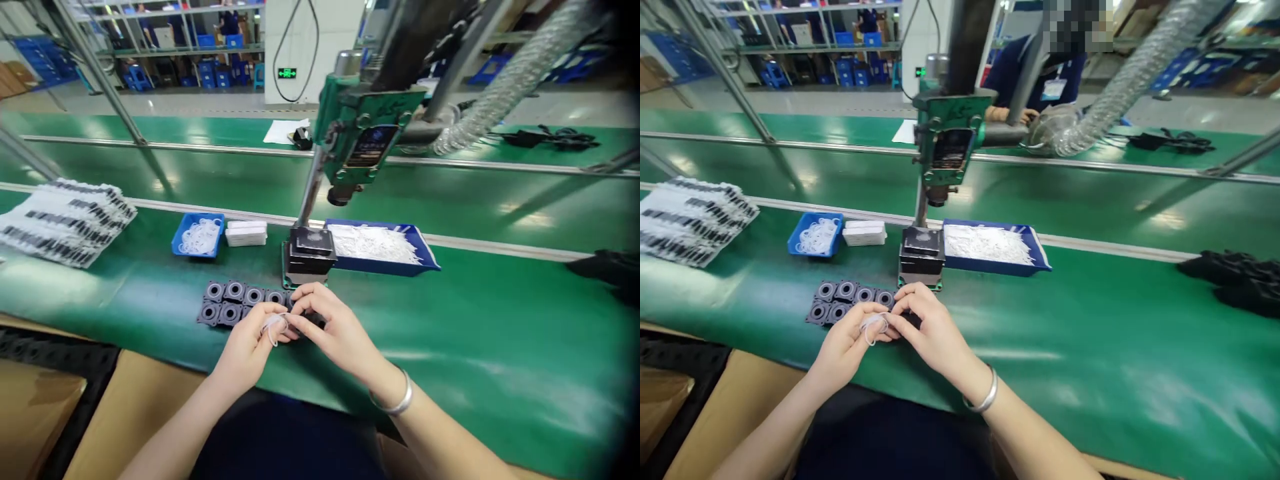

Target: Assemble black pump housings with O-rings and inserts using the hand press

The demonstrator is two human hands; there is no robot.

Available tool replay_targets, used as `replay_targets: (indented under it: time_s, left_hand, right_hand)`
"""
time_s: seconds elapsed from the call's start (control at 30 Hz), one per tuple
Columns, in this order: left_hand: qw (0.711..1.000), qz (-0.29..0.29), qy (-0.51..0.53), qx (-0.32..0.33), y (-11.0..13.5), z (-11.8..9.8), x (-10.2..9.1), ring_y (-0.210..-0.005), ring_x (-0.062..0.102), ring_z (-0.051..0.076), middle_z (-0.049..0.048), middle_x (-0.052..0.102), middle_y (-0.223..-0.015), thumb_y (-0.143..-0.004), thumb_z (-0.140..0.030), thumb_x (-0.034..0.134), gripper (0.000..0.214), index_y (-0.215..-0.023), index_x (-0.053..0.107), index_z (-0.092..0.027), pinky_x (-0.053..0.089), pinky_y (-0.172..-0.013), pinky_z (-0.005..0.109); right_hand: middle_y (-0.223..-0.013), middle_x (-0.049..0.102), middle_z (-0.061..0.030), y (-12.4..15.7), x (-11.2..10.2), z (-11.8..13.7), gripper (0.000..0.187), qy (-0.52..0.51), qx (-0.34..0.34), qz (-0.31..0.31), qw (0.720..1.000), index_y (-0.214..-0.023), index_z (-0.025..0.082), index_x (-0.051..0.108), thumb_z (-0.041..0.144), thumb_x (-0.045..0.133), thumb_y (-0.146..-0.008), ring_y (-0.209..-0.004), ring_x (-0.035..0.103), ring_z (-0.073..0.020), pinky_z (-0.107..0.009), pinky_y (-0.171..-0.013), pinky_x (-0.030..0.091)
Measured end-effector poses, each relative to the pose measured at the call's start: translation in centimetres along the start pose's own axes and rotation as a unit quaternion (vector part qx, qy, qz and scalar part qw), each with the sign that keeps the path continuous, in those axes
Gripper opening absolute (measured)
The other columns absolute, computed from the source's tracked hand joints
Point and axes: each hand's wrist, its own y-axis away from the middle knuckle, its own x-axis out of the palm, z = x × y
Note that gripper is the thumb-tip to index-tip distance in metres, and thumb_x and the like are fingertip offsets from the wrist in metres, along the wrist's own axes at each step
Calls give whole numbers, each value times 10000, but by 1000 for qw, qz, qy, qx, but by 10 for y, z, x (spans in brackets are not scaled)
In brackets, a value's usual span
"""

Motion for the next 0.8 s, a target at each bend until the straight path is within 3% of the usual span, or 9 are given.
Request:
replay_targets:
  time_s: [0.17,0.27,0.37,0.43,0.5,0.6,0.7,0.8]
  left_hand:
    - [997,-61,43,-13,34,12,-27,-893,736,206,91,730,-967,-990,-404,509,282,-1097,594,-158,619,-830,360]
    - [988,-147,40,-5,55,21,-52,-887,741,208,95,734,-971,-1000,-386,494,264,-1086,594,-157,624,-824,365]
    - [966,-248,-70,35,72,31,-77,-983,724,205,96,735,-1048,-1021,-325,449,238,-1112,608,-174,601,-904,366]
    - [934,-290,-191,87,77,40,-91,-1067,701,199,95,726,-1130,-1019,-255,444,227,-1162,611,-195,583,-947,348]
    - [896,-285,-299,164,78,49,-98,-1139,675,193,99,710,-1203,-1004,-160,441,263,-1216,591,-201,567,-990,345]
    - [848,-221,-406,261,73,60,-97,-1246,613,207,126,682,-1271,-972,-40,415,340,-1253,563,-160,521,-1073,403]
    - [813,-182,-477,280,68,64,-93,-1273,591,232,155,685,-1259,-958,-13,424,325,-1231,573,-109,512,-1085,449]
    - [791,-173,-517,277,66,62,-93,-1248,611,237,152,699,-1235,-964,-12,407,311,-1201,587,-100,519,-1073,463]
  right_hand:
    - [-983,603,-68,-20,33,5,181,0,-26,8,1000,-805,210,615,297,587,-961,-959,599,-207,-341,-852,500]
    - [-984,602,-70,-39,55,8,153,24,-39,10,999,-826,211,614,280,582,-958,-952,595,-216,-370,-864,492]
    - [-1026,599,-76,-57,83,11,123,76,-60,70,993,-820,205,635,233,608,-937,-992,572,-238,-429,-906,466]
    - [-1031,601,-74,-66,101,10,110,115,-72,98,986,-809,200,643,203,638,-918,-1006,553,-249,-453,-909,449]
    - [-1031,604,-74,-73,115,9,98,150,-80,105,980,-807,194,642,182,667,-901,-1016,539,-256,-458,-898,438]
    - [-1049,604,-82,-78,128,7,98,192,-89,98,972,-811,188,631,171,684,-892,-1041,527,-270,-457,-882,429]
    - [-1053,604,-88,-80,131,5,80,217,-95,96,967,-842,190,625,184,678,-901,-1036,529,-276,-453,-867,434]
    - [-1093,605,-103,-79,128,5,69,227,-107,98,963,-1004,191,630,173,612,-940,-1038,530,-270,-443,-870,447]
